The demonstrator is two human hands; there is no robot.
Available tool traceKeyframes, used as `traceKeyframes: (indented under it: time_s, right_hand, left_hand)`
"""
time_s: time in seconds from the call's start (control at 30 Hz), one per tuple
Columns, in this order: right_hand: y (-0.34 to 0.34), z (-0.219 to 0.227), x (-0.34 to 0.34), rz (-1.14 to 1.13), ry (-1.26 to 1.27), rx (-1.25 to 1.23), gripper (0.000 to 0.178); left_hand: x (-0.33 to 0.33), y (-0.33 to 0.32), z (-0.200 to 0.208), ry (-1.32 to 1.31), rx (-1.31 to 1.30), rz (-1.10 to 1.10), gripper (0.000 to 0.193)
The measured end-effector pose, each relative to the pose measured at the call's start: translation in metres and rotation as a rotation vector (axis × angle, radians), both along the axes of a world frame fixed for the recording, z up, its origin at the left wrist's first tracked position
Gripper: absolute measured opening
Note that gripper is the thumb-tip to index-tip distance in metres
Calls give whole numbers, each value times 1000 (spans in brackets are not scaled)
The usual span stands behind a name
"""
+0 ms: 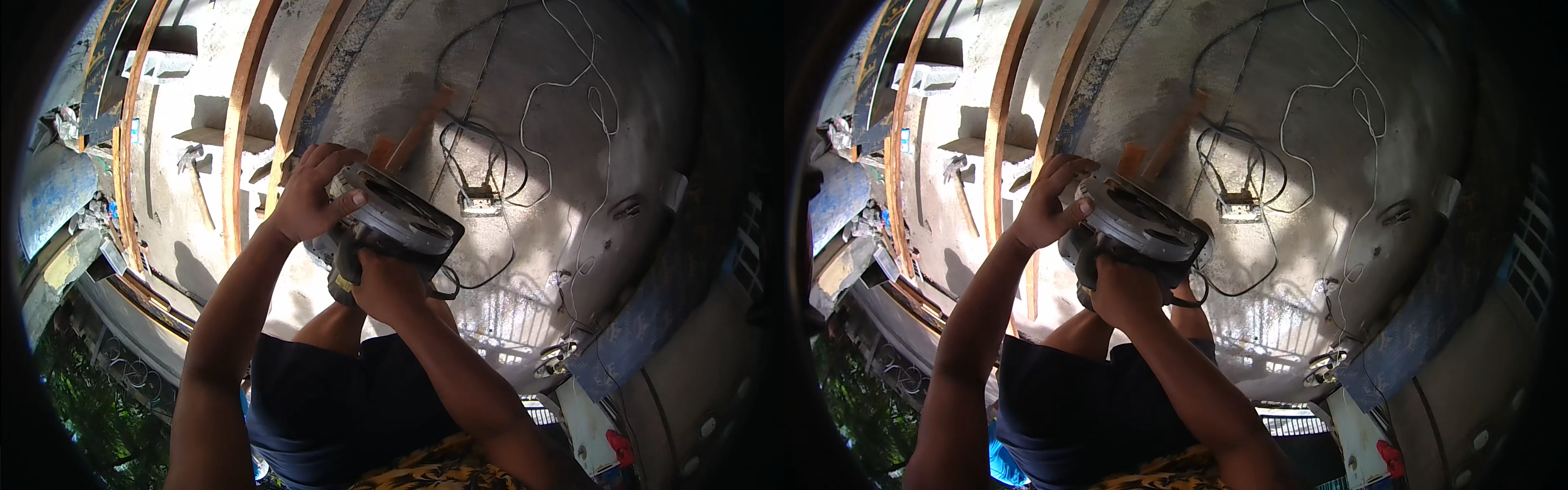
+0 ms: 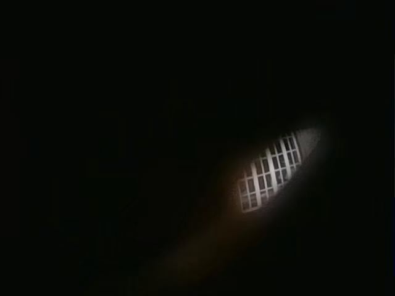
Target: The person uses a circular saw to cut several wooden planks on a cluttered outdoor construction site. They position the planks, make cuts, and move the cut pieces aside.
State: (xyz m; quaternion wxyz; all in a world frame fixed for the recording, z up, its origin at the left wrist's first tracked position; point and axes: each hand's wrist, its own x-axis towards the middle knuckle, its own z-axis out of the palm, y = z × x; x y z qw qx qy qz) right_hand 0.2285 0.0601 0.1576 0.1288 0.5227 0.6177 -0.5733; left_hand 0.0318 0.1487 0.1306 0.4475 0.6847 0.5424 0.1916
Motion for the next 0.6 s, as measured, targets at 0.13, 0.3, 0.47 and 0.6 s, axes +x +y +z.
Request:
traceKeyframes:
  time_s: [0.13,0.3,0.47,0.6]
  right_hand:
    - [-4,-16,-24,42,31,60,26]
    - [-14,-29,-35,9,37,144,18]
    - [-20,-32,-46,4,26,265,12]
    - [-20,-32,-48,-14,27,257,11]
  left_hand:
    - [18,8,-11,263,-86,-404,105]
    - [29,9,-28,354,-205,-588,105]
    - [42,6,-52,157,-256,-655,89]
    - [56,13,-45,234,-284,-753,81]
